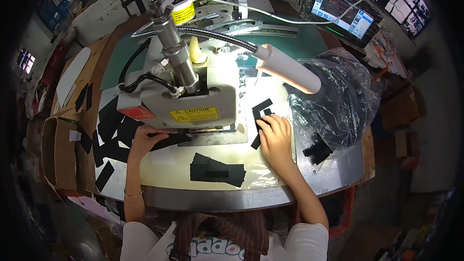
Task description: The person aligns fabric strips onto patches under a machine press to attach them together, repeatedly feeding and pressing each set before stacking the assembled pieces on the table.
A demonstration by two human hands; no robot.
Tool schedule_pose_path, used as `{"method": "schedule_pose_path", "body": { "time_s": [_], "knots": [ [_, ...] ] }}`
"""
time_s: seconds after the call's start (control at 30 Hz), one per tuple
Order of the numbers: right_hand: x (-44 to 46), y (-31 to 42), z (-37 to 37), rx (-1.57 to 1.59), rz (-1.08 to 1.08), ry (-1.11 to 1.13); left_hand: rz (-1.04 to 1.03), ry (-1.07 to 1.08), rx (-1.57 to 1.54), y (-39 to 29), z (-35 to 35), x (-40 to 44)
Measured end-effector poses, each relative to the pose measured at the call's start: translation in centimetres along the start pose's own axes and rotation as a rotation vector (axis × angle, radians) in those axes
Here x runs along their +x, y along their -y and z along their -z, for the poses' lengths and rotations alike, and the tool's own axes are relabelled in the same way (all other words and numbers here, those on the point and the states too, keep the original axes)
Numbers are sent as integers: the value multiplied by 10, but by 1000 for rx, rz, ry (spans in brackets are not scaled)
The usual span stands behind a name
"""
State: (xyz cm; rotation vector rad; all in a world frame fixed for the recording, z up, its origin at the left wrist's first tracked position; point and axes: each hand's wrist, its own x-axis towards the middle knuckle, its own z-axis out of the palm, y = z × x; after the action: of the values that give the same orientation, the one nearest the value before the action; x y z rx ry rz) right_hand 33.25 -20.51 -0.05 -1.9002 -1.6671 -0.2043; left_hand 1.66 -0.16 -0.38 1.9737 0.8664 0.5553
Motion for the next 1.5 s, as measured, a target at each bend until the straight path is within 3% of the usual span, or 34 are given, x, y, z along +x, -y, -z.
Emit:
{"method": "schedule_pose_path", "body": {
  "time_s": [0.2,0.43,0.57,0.63,0.7,0.73,0.8,0.87,0.9,0.93,1.0,1.07,1.1,1.2,1.23,1.33,1.5],
  "knots": [
    [22,-17,-2,166,-63,18,94,16,-13,-21,-3,-3],
    [54,-31,-28,229,-45,254,-50,-4,3,-14,-8,-2],
    [48,-27,-38,276,-76,103,-17,33,-11,-15,-8,-3],
    [35,-29,-29,286,-195,-134,-8,58,-65,-11,-6,-4],
    [23,-13,20,369,-477,-152,-25,69,-159,-5,-4,-4],
    [14,-8,37,474,-422,-261,-28,97,-221,-2,-4,-4],
    [-17,0,66,874,-610,-152,-33,153,-346,2,-5,-3],
    [-45,18,77,800,-714,237,0,250,-339,-9,-14,-2],
    [-57,28,55,864,-612,137,16,300,-334,-19,-20,-1],
    [-51,44,53,544,-391,124,16,355,-268,-31,-29,0],
    [-45,54,42,383,-217,119,59,420,-249,-47,-52,-1],
    [-34,66,35,791,-592,494,92,464,-260,-58,-68,-3],
    [-34,63,16,847,-514,396,134,491,-320,-58,-73,-5],
    [-17,31,-14,784,-600,329,66,201,-228,-58,-75,-9],
    [-9,18,-18,691,-592,304,-118,34,123,-50,-72,-9],
    [15,-3,-26,468,-561,259,-266,-61,290,-36,-65,-13],
    [35,-5,-36,446,-572,264,-405,60,472,-37,-77,-12]
  ]
}}
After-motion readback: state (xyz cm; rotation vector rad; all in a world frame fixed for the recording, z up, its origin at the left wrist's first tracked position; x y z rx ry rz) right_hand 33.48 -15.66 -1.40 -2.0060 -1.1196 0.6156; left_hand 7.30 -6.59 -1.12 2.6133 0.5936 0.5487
